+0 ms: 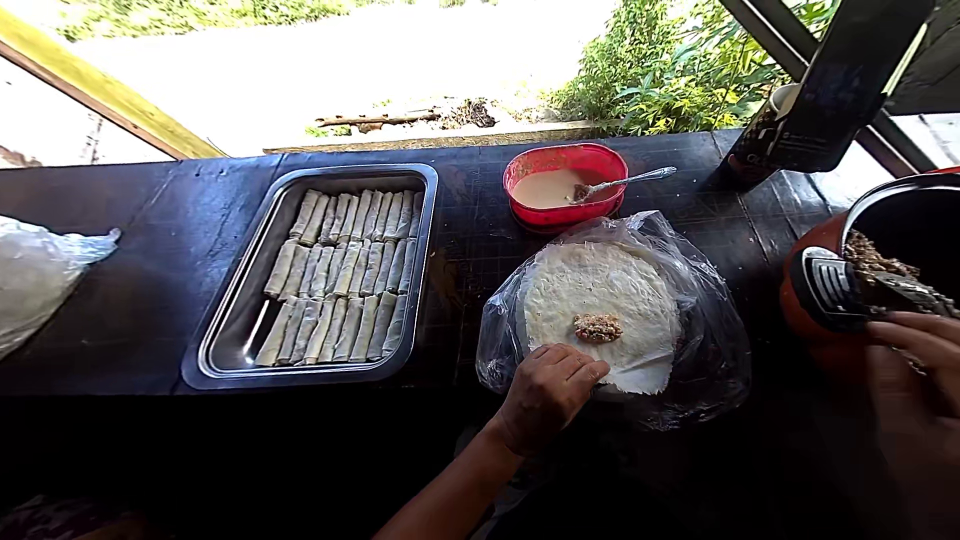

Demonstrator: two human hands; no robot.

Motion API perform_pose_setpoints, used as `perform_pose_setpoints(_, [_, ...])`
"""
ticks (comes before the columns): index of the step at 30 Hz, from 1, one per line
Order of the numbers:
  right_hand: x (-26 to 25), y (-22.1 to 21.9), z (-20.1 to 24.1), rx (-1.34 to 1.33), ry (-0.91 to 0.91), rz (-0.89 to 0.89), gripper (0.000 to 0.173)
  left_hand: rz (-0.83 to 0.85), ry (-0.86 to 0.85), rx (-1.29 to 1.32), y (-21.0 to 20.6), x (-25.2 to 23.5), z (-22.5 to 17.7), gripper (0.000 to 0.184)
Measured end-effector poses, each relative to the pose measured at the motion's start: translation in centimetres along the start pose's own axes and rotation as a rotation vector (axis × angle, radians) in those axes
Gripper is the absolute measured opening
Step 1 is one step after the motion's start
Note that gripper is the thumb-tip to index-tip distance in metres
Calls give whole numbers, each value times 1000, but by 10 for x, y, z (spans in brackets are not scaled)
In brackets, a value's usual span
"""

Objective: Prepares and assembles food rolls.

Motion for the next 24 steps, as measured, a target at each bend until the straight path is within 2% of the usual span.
perform_pose_setpoints(3, [-8, -52, 76, -298, 131, 49, 51, -25, 91, 57, 5, -19, 12, 26])
perform_pose_setpoints(5, [-16, -87, 102, -366, 157, 78, 53, -50, 155, 58, 7, -34, 22, 28])
perform_pose_setpoints(9, [-49, -133, 107, -335, 106, 75, 28, -19, 233, -6, -2, -59, 51, 31])
perform_pose_setpoints(12, [-67, -158, 99, -294, 58, 191, 25, 50, 218, -91, -17, -69, 70, 30])
perform_pose_setpoints(15, [-66, -177, 93, -232, 83, 279, 26, 176, 203, -87, -28, -70, 80, 25])
perform_pose_setpoints(18, [-56, -174, 92, -210, 124, 249, 28, 271, 181, -59, -28, -65, 78, 28])
perform_pose_setpoints(21, [-51, -149, 95, -199, 149, 412, 38, 288, 193, -39, -24, -60, 76, 44])
perform_pose_setpoints(22, [-51, -132, 98, -191, 190, 400, 38, 277, 198, -43, -22, -60, 77, 50])
perform_pose_setpoints(24, [-53, -89, 101, -147, 307, 230, 29, 217, 185, -73, -16, -58, 75, 53])
Point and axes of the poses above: each hand's wrist, its own x-axis away from the middle knuckle, its own y-axis out of the back of the hand, z = x × y, the point moved 6 cm from there along -x, towards the middle knuckle, and after that the axes turned 1 degree about x, right-handed, at the moved point
